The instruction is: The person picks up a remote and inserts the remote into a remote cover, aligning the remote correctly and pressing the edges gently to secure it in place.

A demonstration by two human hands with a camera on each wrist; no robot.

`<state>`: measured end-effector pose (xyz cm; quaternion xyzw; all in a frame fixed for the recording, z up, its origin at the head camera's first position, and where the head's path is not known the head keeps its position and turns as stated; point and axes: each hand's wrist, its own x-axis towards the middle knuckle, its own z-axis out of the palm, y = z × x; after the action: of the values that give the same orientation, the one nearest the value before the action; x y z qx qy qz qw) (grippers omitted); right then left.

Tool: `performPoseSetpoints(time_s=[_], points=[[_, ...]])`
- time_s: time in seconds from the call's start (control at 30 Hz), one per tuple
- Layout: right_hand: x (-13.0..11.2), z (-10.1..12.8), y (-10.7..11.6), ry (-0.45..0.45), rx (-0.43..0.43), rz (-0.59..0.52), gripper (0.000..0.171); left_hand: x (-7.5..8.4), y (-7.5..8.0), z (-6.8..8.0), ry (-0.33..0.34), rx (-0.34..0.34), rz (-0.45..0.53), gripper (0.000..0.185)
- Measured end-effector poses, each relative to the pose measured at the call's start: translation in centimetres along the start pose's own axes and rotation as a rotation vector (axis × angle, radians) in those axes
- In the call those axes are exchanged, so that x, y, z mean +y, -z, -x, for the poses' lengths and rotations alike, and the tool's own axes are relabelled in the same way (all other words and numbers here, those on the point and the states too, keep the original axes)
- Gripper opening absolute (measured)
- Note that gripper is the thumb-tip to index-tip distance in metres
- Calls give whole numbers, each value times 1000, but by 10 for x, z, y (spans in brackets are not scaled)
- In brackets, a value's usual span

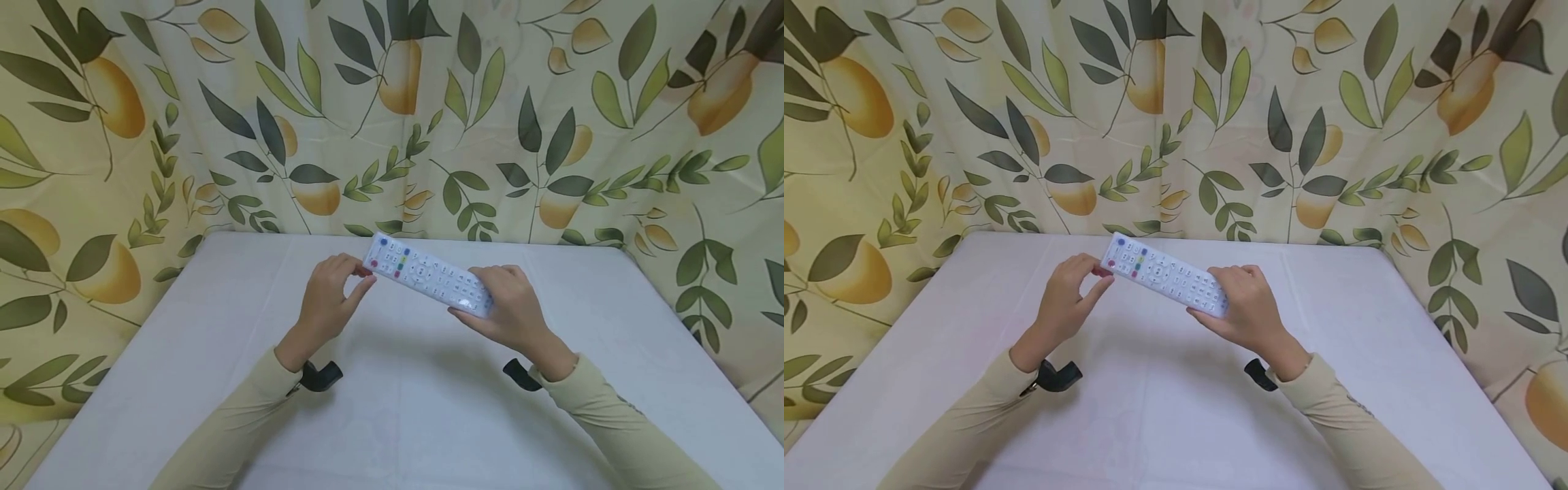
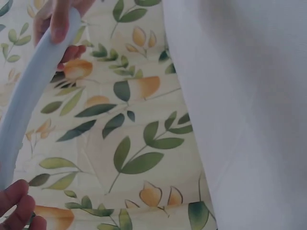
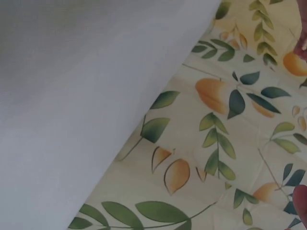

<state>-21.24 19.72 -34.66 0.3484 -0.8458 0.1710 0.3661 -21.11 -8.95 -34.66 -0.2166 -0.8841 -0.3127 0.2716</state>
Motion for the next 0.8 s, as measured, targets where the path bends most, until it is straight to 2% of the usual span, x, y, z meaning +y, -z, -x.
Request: performPoseSetpoints(time_s=[0.13,0.23,0.47,0.57,0.7,0.8], points=[[1,1,0,16,7,-9,74,0,2,-3,-17,75,52,14],[2,2,1,57,0,-5,73,0,5,-5,-30,96,82,16],[6,6,4,120,-35,12,71,-3,7,-8,-114,21,102,28],[8,7,4,127,-42,-12,70,-3,6,-7,-136,15,106,29],[12,7,4,149,-56,-48,67,-2,6,-7,-144,-3,124,24],[14,6,5,167,-74,-35,66,-1,6,-6,-137,-46,109,23]])
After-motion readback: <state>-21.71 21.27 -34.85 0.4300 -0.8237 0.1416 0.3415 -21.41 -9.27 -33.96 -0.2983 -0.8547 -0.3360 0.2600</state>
